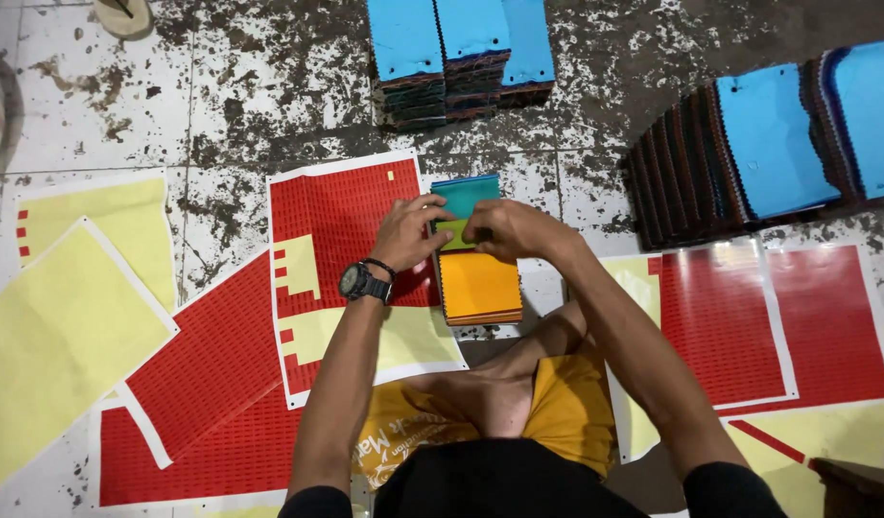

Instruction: The person sits on the floor and stacks small, colorful paper pieces by hand. They pick up individual pieces from a larger red sheet and place them onto a growing stack, organizing them by color.

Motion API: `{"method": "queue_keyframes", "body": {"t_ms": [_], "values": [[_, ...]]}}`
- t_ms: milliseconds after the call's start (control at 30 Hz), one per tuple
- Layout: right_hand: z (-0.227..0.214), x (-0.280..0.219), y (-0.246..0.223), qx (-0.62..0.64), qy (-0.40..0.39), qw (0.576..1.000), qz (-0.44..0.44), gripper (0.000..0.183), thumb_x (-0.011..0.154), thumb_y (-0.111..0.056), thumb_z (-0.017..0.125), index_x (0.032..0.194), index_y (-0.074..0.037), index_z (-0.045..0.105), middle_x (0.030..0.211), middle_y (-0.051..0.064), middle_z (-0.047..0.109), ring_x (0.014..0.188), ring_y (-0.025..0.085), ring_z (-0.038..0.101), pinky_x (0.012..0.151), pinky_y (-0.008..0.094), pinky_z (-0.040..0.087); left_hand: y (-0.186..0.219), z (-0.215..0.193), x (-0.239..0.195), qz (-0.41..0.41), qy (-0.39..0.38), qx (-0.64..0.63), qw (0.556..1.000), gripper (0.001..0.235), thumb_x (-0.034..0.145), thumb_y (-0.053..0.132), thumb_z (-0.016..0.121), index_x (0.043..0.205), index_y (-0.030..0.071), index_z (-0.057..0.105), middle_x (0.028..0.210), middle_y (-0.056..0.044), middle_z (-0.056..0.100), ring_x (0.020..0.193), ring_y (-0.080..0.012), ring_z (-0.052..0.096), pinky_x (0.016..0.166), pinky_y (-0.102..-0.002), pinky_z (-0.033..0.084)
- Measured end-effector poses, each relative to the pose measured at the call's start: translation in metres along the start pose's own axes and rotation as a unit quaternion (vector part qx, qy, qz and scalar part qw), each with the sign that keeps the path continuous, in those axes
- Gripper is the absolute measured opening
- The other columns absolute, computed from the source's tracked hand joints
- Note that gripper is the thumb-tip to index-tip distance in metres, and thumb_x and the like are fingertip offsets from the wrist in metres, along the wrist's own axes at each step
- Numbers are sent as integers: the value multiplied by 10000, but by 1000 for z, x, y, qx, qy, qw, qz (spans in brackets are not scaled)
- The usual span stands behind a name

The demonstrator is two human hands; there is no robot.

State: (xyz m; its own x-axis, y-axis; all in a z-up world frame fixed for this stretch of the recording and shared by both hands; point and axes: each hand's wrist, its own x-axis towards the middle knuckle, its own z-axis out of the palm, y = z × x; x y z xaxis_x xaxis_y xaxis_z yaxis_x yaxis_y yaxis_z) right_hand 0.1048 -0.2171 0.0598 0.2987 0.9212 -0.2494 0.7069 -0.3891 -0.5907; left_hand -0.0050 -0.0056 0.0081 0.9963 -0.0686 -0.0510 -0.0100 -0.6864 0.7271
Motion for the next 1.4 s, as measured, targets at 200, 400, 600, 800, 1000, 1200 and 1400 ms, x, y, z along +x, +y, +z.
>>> {"method": "queue_keyframes", "body": {"t_ms": [200,400,600,800,1000,1200,1400], "values": [[5,26,25,-119,-72,989,-49,279,734,-169,860,893,-146,632,954,0,627,958,270,667,790,408,565,6,-2,-2,-3,5,16,1000,276,955,375,688,1196,244,716,1370,-47,597,1171,-345,574,970,-415,436],[5,33,33,-139,-57,987,-50,301,740,-209,831,932,-132,612,1000,31,617,1015,297,653,834,429,562,6,1,1,-28,1,24,999,334,1007,412,591,1300,265,654,1414,-31,566,1150,-314,555,923,-373,442],[0,27,34,-137,13,989,-50,327,769,-248,765,1027,-137,599,968,68,575,1001,344,628,839,465,549,0,8,1,10,43,5,999,320,1055,352,513,1306,207,649,1379,-94,621,1054,-329,635,898,-406,468],[2,21,37,-118,48,988,-84,382,737,-318,778,1046,-144,635,985,85,590,980,365,622,827,488,549,10,2,-7,21,60,6,998,307,1060,327,513,1286,195,674,1369,-88,645,1014,-332,662,873,-416,479],[0,15,31,-33,42,998,-31,219,896,-268,694,1020,-89,721,1059,134,643,1074,372,641,890,473,556,6,3,-8,16,49,-21,998,278,969,317,627,1220,225,705,1424,-56,612,1041,-358,642,868,-440,497],[0,9,35,28,33,999,-24,183,893,-231,714,996,-85,753,1014,151,676,1032,387,658,871,493,564,9,-2,-4,7,45,-74,996,241,1023,240,533,1124,173,741,1407,-93,629,999,-374,668,844,-443,513],[13,2,33,0,62,998,11,303,828,-198,825,1064,-65,691,1055,152,636,1045,395,652,860,485,566,0,12,-1,-19,35,-17,999,242,997,208,565,1208,221,682,1432,-41,583,1147,-382,611,919,-459,515]]}}
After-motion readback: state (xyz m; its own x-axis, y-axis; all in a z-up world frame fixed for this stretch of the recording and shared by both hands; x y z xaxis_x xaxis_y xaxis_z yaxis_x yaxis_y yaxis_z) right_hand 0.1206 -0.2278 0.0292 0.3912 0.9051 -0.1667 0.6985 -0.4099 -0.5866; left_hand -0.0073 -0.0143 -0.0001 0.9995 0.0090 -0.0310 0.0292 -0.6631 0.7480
